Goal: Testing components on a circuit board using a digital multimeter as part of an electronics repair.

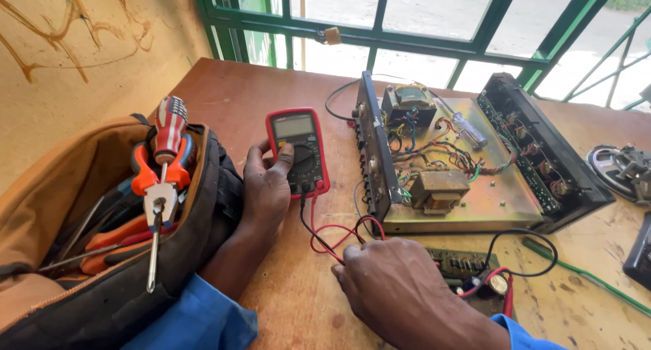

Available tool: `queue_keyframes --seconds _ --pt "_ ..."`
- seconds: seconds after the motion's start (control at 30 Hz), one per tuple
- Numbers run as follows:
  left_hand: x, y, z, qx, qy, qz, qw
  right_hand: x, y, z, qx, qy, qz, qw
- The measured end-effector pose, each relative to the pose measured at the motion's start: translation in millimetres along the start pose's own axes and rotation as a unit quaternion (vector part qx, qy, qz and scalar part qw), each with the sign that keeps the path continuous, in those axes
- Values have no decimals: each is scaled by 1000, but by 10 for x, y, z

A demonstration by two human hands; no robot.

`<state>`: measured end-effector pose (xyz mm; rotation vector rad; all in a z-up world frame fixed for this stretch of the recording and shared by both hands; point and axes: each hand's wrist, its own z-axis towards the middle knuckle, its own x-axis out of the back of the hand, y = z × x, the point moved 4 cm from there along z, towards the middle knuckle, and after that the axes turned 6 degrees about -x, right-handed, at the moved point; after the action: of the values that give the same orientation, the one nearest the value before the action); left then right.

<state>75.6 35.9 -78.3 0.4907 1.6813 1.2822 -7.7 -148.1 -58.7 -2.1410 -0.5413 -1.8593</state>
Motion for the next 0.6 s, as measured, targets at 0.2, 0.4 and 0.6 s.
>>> queue_keyframes --seconds 0.2,0.4,0.6 --pt "1 -126 73 -128 -101 187 969 -1 -77 -75 46 20 5 999" --pt "60 -145 88 -181 -61 272 943 202 -321 -329 190 127 133 964" --pt "33 -16 13 -140 -60 277 949 203 -487 -607 428 127 202 871"
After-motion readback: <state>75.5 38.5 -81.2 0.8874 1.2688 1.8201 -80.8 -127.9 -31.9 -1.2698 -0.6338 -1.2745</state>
